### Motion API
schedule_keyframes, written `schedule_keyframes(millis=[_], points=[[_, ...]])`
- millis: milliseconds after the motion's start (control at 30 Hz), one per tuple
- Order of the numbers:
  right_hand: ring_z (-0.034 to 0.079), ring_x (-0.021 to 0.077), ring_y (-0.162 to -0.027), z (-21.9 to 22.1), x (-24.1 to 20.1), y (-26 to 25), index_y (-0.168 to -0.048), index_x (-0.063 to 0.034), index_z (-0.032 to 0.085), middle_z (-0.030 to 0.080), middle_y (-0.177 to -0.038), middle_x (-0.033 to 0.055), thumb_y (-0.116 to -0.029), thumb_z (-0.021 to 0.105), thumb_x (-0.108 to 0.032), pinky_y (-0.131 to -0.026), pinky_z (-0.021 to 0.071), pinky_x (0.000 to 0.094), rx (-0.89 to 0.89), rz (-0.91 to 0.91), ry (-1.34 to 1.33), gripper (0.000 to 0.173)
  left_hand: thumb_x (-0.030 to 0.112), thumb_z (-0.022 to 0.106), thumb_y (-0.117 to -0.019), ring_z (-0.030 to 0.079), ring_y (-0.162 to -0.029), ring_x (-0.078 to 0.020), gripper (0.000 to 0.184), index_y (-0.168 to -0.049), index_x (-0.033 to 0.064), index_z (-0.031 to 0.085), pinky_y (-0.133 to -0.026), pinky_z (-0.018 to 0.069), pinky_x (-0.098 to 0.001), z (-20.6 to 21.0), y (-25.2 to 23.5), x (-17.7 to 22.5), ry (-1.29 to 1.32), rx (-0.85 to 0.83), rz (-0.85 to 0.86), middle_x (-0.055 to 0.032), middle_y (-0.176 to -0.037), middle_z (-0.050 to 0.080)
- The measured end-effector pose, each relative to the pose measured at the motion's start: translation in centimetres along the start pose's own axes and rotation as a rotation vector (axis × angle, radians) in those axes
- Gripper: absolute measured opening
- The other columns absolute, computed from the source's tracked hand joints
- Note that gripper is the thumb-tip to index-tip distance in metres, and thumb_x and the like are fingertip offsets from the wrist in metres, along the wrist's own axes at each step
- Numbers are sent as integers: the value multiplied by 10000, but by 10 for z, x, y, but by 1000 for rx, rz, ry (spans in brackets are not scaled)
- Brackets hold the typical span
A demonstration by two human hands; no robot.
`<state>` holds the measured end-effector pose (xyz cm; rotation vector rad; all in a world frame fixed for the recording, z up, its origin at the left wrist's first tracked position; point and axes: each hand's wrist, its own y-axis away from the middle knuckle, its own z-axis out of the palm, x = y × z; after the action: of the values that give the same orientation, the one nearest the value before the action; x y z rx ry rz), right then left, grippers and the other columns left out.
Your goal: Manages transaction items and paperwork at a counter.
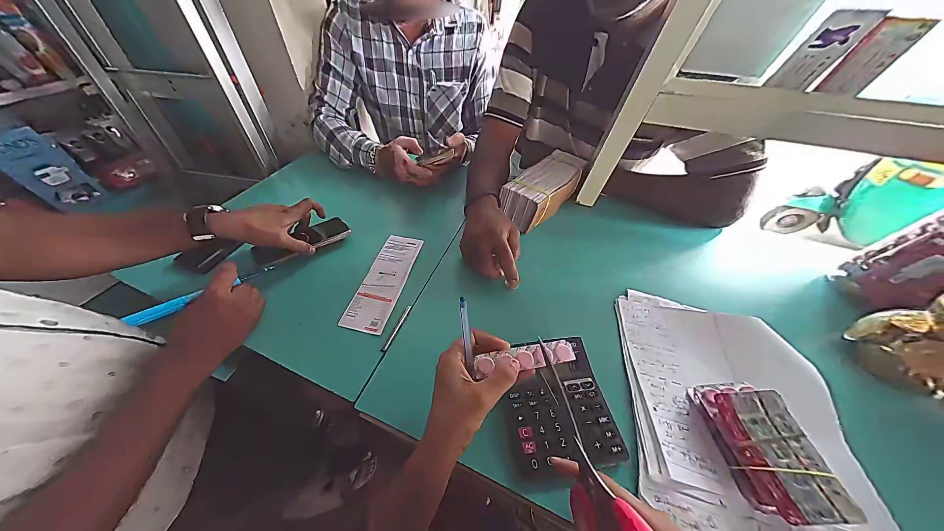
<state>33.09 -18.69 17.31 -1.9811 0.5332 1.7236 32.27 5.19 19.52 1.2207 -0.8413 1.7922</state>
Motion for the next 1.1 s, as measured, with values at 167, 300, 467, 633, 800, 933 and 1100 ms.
schedule_keyframes(millis=[167, 300, 467, 633, 800, 933, 1100], points=[[538, -44, -672, 5, -4, -12, -1438, 65, 486, 632, -854, -55, -1039, 459, -562, -607, 483, 158, 51, 1, 22, 743, -1, 639, -877, 546, -540, 32, 189, -1065, 21, 632, -453, 417, -121, -2, -1, -2, -108, 14, 9, 27, -834, 694], [515, -54, -641, 2, -8, -12, -1439, 87, 481, 622, -821, -66, -1023, 501, -549, -575, 457, 143, 47, 38, 77, 760, -38, 654, -882, 719, -741, -65, 211, -1092, -13, 658, -632, 589, -198, -2, 0, -2, -61, 21, 22, -38, -921, 750], [499, -68, -609, 0, -4, -12, -1430, 47, 520, 604, -796, -95, -1037, 534, -450, -543, 447, 130, 72, 27, 44, 635, 13, 700, -854, 638, -658, 9, 193, -1046, 23, 718, -548, 501, -140, -5, -3, -3, -177, 23, 31, 4, -903, 737], [498, -76, -593, 1, -7, -14, -1390, 41, 547, 596, -798, -109, -1056, 530, -351, -535, 454, 123, 97, 33, 7, 515, -8, 699, -843, 656, -701, 11, 203, -1043, 16, 724, -600, 530, -145, -4, -2, 0, -167, 25, 53, 5, -904, 742], [505, -79, -604, -1, -9, -15, -1372, 22, 566, 597, -800, -113, -1060, 527, -322, -542, 458, 124, 83, 42, 2, 466, -17, 692, -835, 706, -797, -28, 196, -1028, -3, 723, -710, 587, -185, -3, -1, -1, -155, 38, 97, -19, -911, 749], [497, -80, -595, -3, -7, -15, -1366, -12, 584, 593, -788, -123, -1061, 526, -357, -528, 448, 122, 80, 39, -4, 464, -2, 697, -832, 698, -789, -15, 198, -1028, -1, 728, -699, 579, -174, -2, 2, -2, -179, 53, 113, -12, -908, 747], [488, -78, -587, -7, -5, -14, -1376, -23, 587, 592, -784, -120, -1047, 518, -466, -521, 442, 124, 52, 23, 22, 557, 2, 695, -831, 686, -763, 3, 197, -1025, 14, 733, -666, 561, -155, -3, 4, -1, -198, 50, 100, -1, -895, 746]])
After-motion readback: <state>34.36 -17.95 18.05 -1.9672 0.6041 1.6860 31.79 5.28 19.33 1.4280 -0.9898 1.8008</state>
